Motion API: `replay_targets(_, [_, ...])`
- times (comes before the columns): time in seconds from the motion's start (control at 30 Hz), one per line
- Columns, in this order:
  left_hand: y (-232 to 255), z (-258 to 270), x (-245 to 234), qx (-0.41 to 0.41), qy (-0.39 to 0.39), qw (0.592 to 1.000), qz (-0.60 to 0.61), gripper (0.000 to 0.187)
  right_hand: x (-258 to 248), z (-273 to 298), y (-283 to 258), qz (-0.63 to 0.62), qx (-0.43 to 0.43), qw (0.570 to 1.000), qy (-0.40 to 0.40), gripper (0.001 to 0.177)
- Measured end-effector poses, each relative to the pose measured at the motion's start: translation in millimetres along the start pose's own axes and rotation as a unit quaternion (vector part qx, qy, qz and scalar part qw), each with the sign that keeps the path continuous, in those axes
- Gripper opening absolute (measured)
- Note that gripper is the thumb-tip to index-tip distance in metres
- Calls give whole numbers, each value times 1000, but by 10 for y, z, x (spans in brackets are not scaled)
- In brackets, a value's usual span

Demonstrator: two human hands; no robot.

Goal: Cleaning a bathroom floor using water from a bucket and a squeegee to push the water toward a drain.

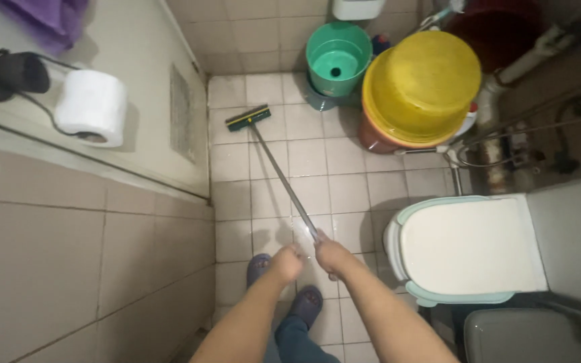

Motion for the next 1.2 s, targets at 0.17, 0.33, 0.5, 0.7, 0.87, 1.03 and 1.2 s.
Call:
replay_targets(0.17, [225,275,-674,-81,-13,995,63,53,510,-726,923,151,-136,976,75,65])
replay_targets(0.33, [147,291,-773,-160,-50,986,27,56,554,135,1045,151,24,988,-21,63])
replay_targets(0.5, [-98,56,-587,-90,-42,995,28,53,671,-775,195,232,-152,960,38,60])
replay_targets(0.7, [-367,-170,-409,-77,-43,996,13,47,352,232,382,141,-33,989,27,64])
replay_targets(0.87, [-66,31,-398,-101,-50,991,68,51,637,191,1237,159,-20,987,3,62])
replay_targets(1.03, [-86,-72,-123,-57,-55,996,-40,48,251,318,338,107,-35,993,39,59])
replay_targets(1.2, [18,-26,34,-14,-86,993,-84,56,235,317,931,27,-7,999,23,59])
Point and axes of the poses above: each hand's wrist, its own z-axis away from the middle knuckle, its own x-axis out of the palm, y = z × x, the point moved 10 cm from there along -z, towards the middle knuckle, and after that the axes turned 9 degrees about x, right-handed, at the moved point
